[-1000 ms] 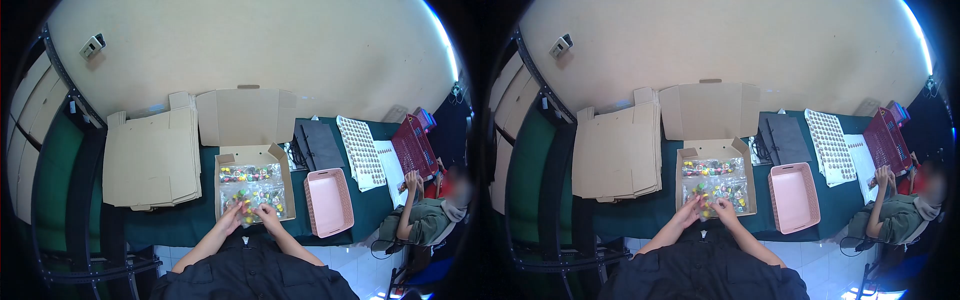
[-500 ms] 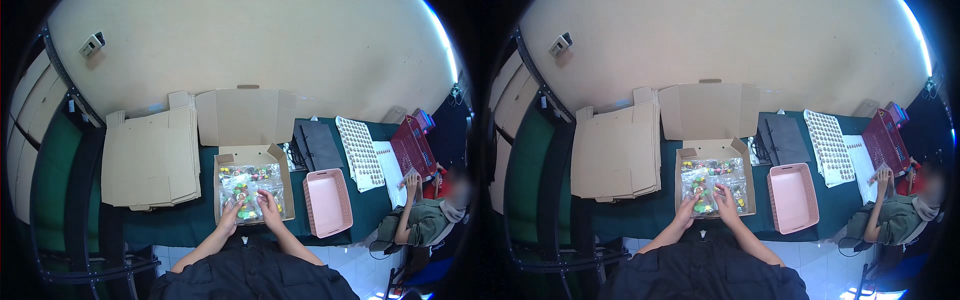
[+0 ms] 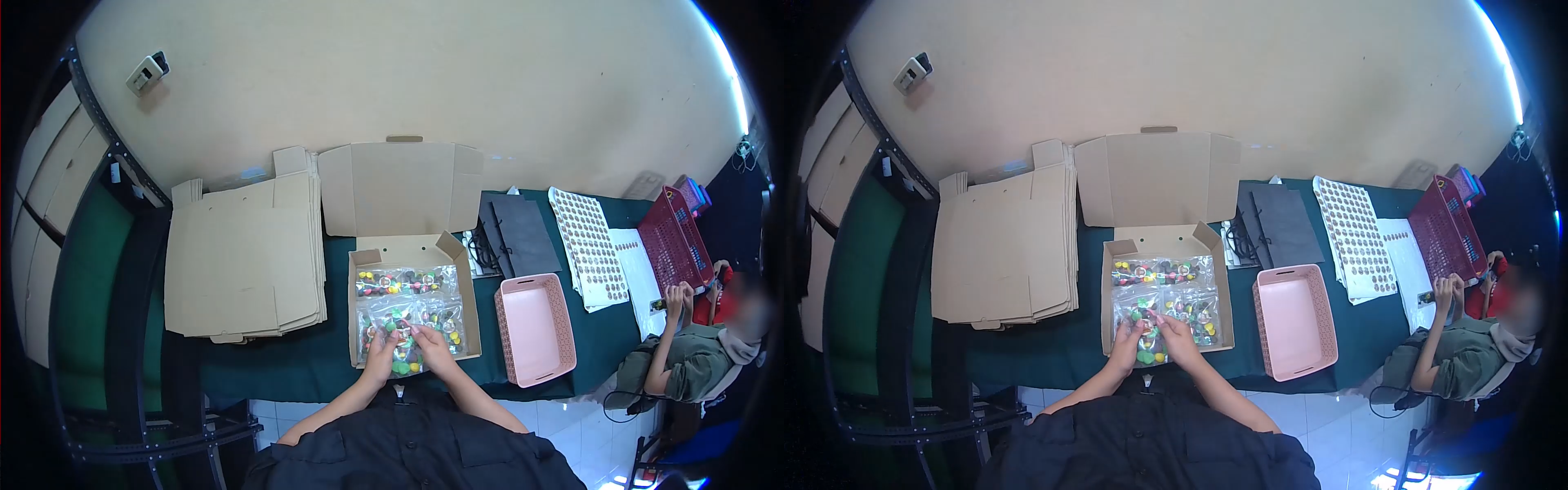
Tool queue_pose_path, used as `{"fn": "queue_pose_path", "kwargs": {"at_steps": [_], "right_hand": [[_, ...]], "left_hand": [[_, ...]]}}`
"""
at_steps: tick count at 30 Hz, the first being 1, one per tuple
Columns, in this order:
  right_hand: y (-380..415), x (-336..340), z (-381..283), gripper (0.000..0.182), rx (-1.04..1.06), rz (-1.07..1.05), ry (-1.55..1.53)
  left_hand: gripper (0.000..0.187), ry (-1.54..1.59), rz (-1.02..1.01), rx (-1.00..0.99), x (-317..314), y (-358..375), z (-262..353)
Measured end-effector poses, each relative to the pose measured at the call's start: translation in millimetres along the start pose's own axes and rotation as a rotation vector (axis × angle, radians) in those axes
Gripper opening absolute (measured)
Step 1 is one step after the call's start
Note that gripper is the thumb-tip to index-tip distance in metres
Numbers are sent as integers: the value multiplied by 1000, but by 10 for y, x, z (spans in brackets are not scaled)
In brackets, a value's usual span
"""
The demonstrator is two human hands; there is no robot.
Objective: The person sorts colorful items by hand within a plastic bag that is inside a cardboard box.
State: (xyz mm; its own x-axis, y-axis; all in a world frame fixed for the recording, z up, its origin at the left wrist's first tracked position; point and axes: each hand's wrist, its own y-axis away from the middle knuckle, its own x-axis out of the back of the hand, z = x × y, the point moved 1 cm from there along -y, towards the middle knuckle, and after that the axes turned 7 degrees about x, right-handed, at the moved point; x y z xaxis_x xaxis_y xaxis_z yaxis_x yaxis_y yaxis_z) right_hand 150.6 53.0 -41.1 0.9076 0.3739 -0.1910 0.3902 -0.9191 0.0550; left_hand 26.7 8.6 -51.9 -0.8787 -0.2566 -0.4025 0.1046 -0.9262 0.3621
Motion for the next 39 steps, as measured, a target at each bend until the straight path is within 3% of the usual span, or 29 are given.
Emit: {"fn": "queue_pose_path", "kwargs": {"at_steps": [2,5,8,12,14,18,20,23,26,27,33,35,39], "right_hand": [[15,5,-5,30,-48,-16,31],[3,-12,35,31,-40,-20,-131],[100,-143,-229,38,-68,-12,-104],[78,-95,-74,38,-43,-26,-164],[85,-88,-63,35,-159,-19,-238],[82,-71,-40,35,-166,-18,-283],[56,-54,-93,35,-127,-35,-277],[63,-23,-236,33,-255,-61,-328],[55,91,-32,31,-217,-54,-292],[59,85,-38,31,-218,-52,-291],[61,6,-251,29,-235,5,-363],[69,23,-254,29,-113,-134,-89],[80,-44,-263,27,-144,-87,-268]], "left_hand": [[36,-182,52,-148,39,-30,-49],[35,-312,104,-220,-4,19,61],[35,-359,90,-317,-43,33,121],[34,-373,102,-322,-58,58,129],[33,-381,107,-346,9,9,44],[34,-358,128,-307,20,44,47],[35,-300,159,-138,90,10,-28],[34,-480,38,-225,-41,94,200],[41,-523,-81,-265,-127,160,230],[51,-534,-79,-196,-173,202,329],[59,-466,-86,-243,-79,102,216],[59,-508,-78,-241,-88,155,258],[58,-602,-110,-294,-40,122,245]]}}
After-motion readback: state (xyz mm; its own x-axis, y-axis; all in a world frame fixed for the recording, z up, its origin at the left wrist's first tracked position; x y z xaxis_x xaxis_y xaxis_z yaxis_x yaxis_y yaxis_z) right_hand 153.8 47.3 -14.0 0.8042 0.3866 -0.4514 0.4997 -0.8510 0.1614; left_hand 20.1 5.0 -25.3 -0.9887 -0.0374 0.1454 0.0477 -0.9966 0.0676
